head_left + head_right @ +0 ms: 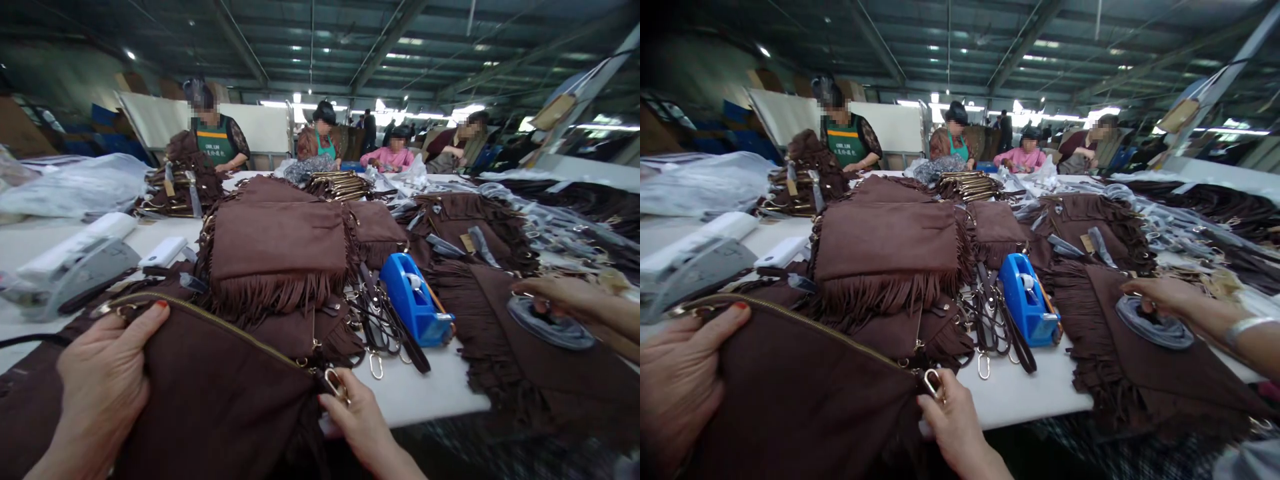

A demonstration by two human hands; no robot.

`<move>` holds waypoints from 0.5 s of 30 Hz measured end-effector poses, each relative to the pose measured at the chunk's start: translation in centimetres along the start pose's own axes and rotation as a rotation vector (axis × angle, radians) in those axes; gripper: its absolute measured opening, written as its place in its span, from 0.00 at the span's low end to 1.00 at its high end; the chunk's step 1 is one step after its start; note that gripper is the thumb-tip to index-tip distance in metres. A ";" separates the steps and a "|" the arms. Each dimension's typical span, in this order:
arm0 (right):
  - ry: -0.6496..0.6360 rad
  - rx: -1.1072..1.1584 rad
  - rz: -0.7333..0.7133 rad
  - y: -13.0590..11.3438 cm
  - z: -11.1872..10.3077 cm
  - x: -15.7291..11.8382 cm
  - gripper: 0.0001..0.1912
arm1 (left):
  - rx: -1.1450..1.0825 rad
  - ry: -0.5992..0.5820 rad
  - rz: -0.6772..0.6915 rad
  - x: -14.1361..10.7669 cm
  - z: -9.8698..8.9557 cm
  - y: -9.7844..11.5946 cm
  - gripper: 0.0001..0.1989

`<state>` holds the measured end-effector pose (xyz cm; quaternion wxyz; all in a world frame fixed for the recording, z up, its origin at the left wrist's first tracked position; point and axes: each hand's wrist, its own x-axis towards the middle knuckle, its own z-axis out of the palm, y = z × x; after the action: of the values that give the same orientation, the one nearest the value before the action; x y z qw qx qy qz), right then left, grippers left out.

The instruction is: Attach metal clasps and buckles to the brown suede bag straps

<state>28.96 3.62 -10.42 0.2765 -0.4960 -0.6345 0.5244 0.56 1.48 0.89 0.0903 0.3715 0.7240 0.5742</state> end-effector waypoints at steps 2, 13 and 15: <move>0.038 -0.252 -0.015 -0.1 0.4 1.0 0.04 | 0.151 0.033 -0.053 0.9 0.7 0.0 0.17; -0.133 -0.430 -0.178 -4.6 -2.0 0.5 0.04 | 0.484 -0.701 1.023 -9.3 6.1 -2.2 0.24; -0.168 -0.501 -0.215 -5.4 -2.3 0.2 0.05 | 0.521 -0.858 0.857 -9.5 7.0 -1.2 0.15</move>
<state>29.07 4.90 -4.72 0.1455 -0.4336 -0.8140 0.3581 10.66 0.63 -5.24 0.0416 0.8324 0.5270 0.1664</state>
